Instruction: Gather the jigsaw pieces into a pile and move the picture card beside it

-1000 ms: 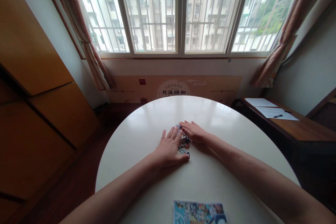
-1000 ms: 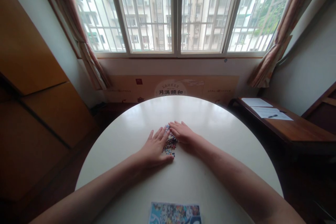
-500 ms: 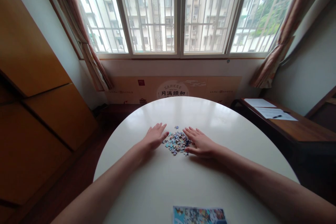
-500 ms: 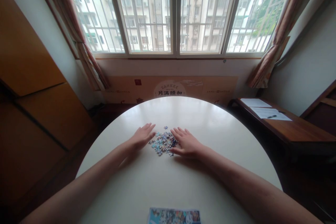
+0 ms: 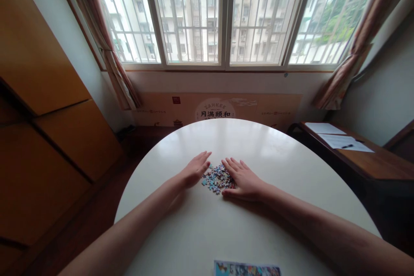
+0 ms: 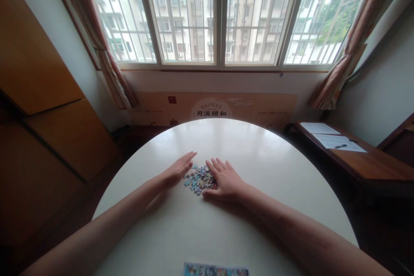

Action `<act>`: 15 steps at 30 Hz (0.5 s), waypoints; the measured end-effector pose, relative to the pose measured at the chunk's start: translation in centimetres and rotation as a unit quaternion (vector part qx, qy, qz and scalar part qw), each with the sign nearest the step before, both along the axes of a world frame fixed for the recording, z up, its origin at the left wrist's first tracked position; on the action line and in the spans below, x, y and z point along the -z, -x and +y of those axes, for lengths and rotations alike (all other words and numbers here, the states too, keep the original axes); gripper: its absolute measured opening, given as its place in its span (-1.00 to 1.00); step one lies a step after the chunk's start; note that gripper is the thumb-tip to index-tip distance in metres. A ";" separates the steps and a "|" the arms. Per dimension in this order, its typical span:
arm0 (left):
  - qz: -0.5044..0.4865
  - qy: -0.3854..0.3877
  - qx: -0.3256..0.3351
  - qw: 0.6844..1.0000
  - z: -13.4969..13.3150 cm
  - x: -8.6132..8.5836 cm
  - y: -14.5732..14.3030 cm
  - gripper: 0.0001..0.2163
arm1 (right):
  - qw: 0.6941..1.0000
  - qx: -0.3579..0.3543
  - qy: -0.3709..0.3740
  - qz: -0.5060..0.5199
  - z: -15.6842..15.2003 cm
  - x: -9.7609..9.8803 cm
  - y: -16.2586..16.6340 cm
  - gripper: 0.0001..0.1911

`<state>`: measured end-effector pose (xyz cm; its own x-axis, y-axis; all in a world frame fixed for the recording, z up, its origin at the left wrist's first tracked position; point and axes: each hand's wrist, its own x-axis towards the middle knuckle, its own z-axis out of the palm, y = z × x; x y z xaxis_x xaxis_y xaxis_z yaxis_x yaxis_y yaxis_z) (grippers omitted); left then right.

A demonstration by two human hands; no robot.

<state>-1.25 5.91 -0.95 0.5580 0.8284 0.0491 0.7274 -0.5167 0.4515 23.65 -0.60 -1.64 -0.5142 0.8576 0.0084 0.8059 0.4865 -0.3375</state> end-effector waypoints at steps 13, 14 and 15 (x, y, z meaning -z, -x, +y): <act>0.075 -0.003 -0.026 0.997 -2.0 -0.8 6.2 -0.23 | 0.998 -0.067 -0.001 -0.004 1.5 -0.6 3.4 0.07; 0.124 -0.003 0.001 0.992 -2.7 -1.0 5.8 -0.19 | 0.998 -0.063 -0.001 -0.003 1.5 -0.5 3.5 0.09; 0.158 -0.004 0.012 0.987 -3.2 -1.0 5.3 -0.18 | 0.998 -0.060 -0.001 -0.003 1.5 -0.4 3.5 0.11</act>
